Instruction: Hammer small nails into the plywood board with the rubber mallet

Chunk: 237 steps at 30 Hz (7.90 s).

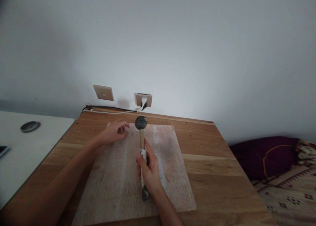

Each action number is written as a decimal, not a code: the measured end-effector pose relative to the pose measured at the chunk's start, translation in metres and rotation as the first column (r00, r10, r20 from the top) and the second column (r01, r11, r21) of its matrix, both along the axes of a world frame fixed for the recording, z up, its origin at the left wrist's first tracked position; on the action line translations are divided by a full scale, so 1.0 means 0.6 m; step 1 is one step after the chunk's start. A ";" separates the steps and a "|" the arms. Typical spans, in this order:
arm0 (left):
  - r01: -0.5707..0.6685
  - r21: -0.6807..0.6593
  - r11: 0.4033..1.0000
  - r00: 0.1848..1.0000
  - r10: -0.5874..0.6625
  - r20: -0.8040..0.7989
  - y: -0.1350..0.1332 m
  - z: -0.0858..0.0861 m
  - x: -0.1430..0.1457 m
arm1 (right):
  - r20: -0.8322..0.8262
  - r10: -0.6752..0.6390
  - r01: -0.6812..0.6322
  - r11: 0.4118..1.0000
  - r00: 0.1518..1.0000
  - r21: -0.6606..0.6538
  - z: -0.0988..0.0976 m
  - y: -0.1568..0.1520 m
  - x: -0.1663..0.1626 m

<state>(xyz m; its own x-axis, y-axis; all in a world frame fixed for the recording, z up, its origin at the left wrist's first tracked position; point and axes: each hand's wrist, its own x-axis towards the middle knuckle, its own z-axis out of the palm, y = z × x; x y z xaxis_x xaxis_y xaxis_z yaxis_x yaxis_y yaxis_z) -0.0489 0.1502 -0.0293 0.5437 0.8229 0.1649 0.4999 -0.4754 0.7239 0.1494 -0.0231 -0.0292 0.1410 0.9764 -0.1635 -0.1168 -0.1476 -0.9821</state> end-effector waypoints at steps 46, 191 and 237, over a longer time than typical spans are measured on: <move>0.111 -0.033 0.993 0.958 -0.115 -0.263 0.019 0.008 -0.051 | -0.082 -0.173 0.172 0.985 0.981 -0.020 -0.003 0.000 0.007; 0.123 -0.141 0.982 0.992 -0.123 0.009 0.031 -0.020 -0.063 | -0.093 -0.177 0.164 0.977 0.980 -0.138 -0.033 -0.142 0.062; 0.125 -0.172 0.977 0.992 -0.121 0.032 0.027 -0.013 -0.063 | 0.327 0.179 -0.111 0.970 0.928 -0.216 -0.022 -0.082 0.059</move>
<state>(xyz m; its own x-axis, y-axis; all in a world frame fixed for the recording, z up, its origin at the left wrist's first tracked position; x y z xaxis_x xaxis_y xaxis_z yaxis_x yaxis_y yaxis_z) -0.0868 0.1665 -0.0373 0.6405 0.7670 0.0379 0.4291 -0.3984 0.8106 0.1851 -0.0721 -0.0425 0.0807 0.9455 -0.3155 0.2572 -0.3256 -0.9099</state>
